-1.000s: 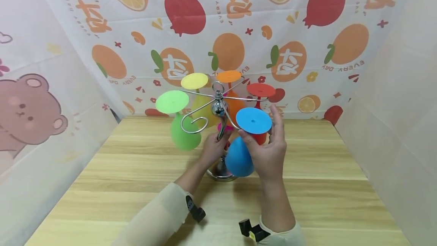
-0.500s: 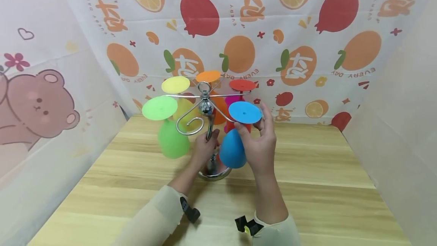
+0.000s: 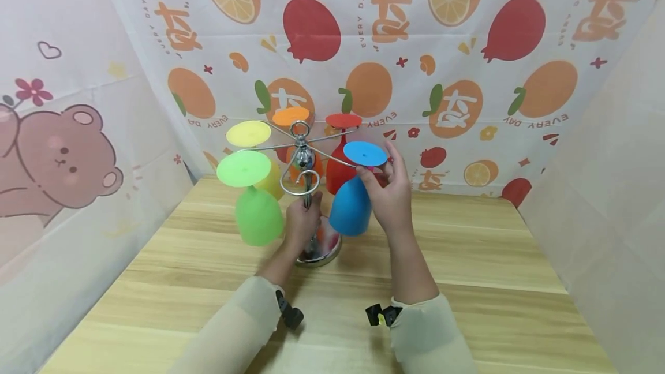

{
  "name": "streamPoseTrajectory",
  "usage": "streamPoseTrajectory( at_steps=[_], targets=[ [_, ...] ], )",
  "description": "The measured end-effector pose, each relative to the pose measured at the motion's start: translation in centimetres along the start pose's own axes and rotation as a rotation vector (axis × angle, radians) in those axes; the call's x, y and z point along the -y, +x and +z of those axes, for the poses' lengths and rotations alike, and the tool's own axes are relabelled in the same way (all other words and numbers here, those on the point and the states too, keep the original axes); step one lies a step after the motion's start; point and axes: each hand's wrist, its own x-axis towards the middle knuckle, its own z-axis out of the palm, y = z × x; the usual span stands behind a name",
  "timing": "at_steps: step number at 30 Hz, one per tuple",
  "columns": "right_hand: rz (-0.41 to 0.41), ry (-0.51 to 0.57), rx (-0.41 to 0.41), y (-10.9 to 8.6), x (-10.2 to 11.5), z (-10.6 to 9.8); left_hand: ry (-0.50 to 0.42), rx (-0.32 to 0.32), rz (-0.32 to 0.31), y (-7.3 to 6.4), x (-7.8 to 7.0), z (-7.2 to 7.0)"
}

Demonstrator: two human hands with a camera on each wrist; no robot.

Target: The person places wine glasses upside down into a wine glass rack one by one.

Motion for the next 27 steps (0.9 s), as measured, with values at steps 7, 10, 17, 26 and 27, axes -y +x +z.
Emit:
streamPoseTrajectory(
  at_steps=[7,10,17,26,27],
  targets=[
    [0.017,0.002,0.076,1.9,-0.7,0.9,0.012,-0.064,0.009,1.4,1.4,-0.3],
    [0.018,-0.029,0.095,2.6,-1.1,1.1,0.000,-0.074,-0.008,1.8,1.9,-0.3],
    [0.004,-0.061,0.138,3.6,-1.9,1.2,-0.025,-0.060,-0.009,2.0,2.7,-0.2],
    [-0.166,-0.050,0.097,5.2,-4.8,0.4,-0.026,-0.035,-0.109,1.8,2.7,0.1],
    [-0.179,-0.086,0.081,5.7,-5.4,0.3,-0.018,-0.040,-0.108,1.8,2.7,0.2]
  ],
)
